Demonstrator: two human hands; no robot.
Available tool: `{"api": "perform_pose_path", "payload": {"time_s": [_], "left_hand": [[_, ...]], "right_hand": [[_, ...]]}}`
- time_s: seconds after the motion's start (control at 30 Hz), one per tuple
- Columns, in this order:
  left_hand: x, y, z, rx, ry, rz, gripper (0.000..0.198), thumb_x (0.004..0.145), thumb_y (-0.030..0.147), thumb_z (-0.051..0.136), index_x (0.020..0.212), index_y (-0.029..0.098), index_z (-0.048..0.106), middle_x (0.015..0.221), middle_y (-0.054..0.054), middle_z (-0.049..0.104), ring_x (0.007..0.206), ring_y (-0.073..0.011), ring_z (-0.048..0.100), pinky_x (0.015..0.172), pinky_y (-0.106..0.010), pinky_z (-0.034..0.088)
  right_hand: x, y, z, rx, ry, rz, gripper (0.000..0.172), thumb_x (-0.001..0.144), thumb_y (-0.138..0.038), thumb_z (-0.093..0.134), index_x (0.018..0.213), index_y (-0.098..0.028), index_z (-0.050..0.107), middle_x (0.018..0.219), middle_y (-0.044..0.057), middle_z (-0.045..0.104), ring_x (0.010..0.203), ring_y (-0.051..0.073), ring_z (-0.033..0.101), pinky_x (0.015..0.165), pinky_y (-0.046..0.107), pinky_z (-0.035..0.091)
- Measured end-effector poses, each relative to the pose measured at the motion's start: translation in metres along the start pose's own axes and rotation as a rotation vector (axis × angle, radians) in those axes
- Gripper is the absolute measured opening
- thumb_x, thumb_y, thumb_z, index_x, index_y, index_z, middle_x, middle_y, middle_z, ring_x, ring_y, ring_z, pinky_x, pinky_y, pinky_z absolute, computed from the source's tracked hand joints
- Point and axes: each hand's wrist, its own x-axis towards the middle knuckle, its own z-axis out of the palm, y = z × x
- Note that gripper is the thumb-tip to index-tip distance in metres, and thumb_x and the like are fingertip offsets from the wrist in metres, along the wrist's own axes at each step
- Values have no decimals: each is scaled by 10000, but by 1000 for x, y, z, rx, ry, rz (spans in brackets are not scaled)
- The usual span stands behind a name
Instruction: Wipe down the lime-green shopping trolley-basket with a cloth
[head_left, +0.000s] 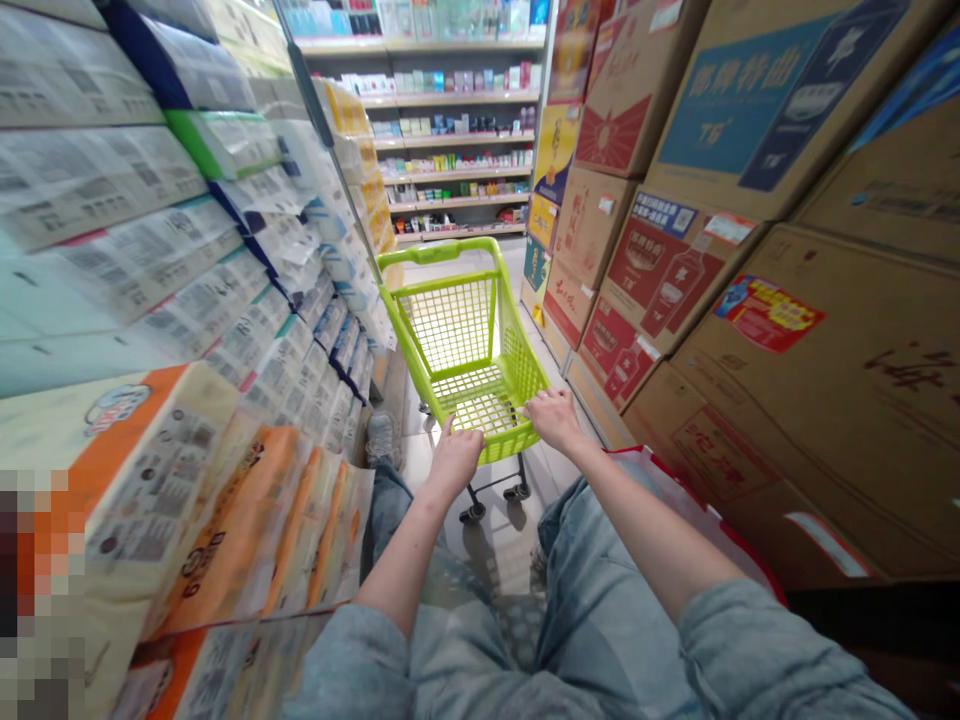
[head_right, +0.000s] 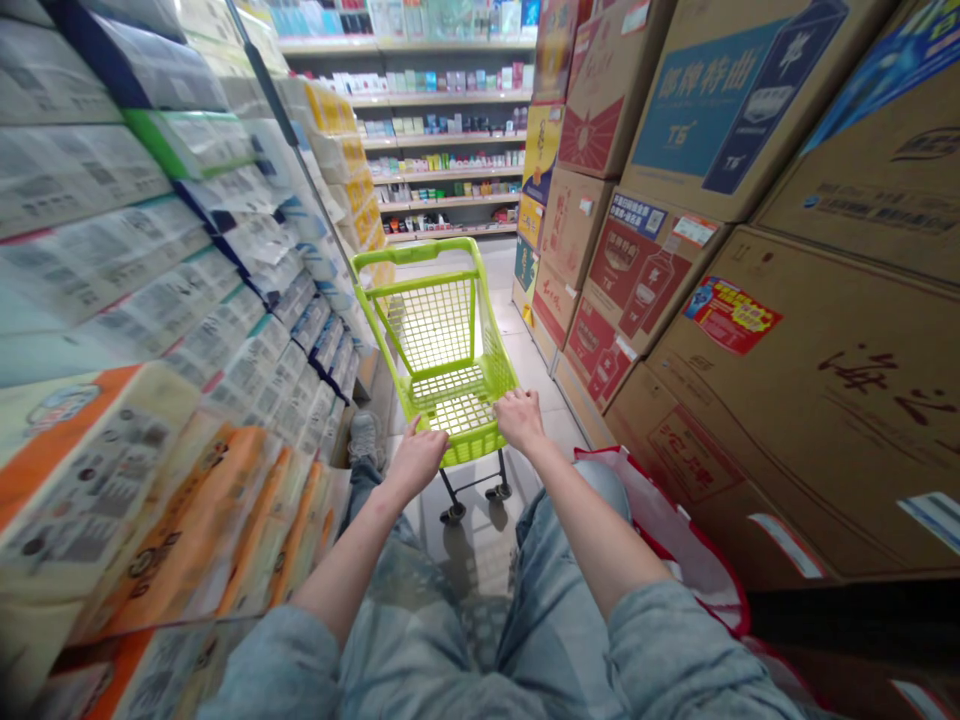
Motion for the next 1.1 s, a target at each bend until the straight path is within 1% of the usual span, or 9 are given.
{"api": "perform_pose_path", "payload": {"time_s": [0.2, 0.33, 0.43, 0.5, 0.6, 0.73, 0.83, 0.97, 1.1], "left_hand": [[4, 12, 4, -4, 39, -29, 168, 905, 191, 404, 816, 177, 546, 773, -49, 664, 783, -190, 617, 1082, -470, 253], [3, 11, 7, -2, 58, -18, 180, 908, 187, 396, 821, 166, 552, 761, -49, 657, 778, -181, 617, 1083, -462, 249], [0, 7, 7, -10, 72, 1, 167, 910, 188, 398, 857, 169, 556, 781, -42, 664, 797, -179, 619, 1077, -451, 263], [-2, 4, 7, -8, 79, 7, 152, 910, 212, 414, 866, 176, 555, 789, -38, 666, 803, -180, 617, 1071, -448, 276], [-5, 0, 5, -1, 69, 3, 140, 904, 247, 446, 834, 185, 550, 777, -32, 660, 796, -177, 608, 1067, -437, 288], [-5, -1, 3, -6, 64, 4, 147, 906, 247, 445, 818, 183, 545, 781, -33, 656, 796, -174, 599, 1066, -426, 293], [-4, 3, 4, -12, 72, -5, 151, 907, 244, 438, 816, 182, 542, 775, -36, 652, 795, -178, 598, 1066, -431, 290], [-2, 7, 5, -20, 77, -19, 140, 901, 234, 438, 809, 191, 535, 772, -33, 651, 801, -186, 599, 1068, -442, 285], [-2, 8, 4, -37, 73, -25, 143, 904, 228, 421, 818, 194, 529, 784, -39, 651, 809, -191, 593, 1068, -442, 278]], "right_hand": [[-15, -43, 18, 132, 279, 258, 354, 945, -322, 352, 819, -172, 646, 888, 101, 632, 898, 232, 489, 959, 441, 227], [-24, -84, 27, 254, 334, 214, 319, 944, -289, 353, 882, -180, 646, 891, 94, 628, 916, 232, 502, 1043, 464, 212], [-31, -97, 30, 337, 355, 119, 310, 945, -229, 337, 1019, -195, 636, 977, 83, 625, 975, 214, 507, 1080, 444, 206], [-36, -92, 31, 352, 341, 25, 309, 944, -224, 347, 1084, -223, 623, 1027, 67, 622, 1017, 203, 504, 1104, 450, 176], [-39, -66, 29, 327, 320, -54, 308, 943, -229, 361, 1115, -256, 615, 1042, 49, 624, 1044, 191, 503, 1122, 472, 133], [-37, -23, 25, 269, 350, 22, 310, 943, -240, 361, 1095, -249, 631, 1038, 52, 624, 1060, 197, 495, 1115, 488, 135], [-36, -8, 26, 270, 369, 57, 310, 941, -238, 362, 1090, -233, 635, 1062, 58, 622, 1071, 196, 492, 1108, 482, 158], [-40, -21, 32, 340, 429, 156, 343, 940, -239, 347, 1156, -192, 609, 1142, 90, 601, 1158, 223, 433, 1046, 438, 299], [-49, -50, 36, 442, 452, 124, 377, 936, -217, 347, 1256, -221, 547, 1275, 65, 549, 1241, 222, 367, 1055, 438, 318]]}}
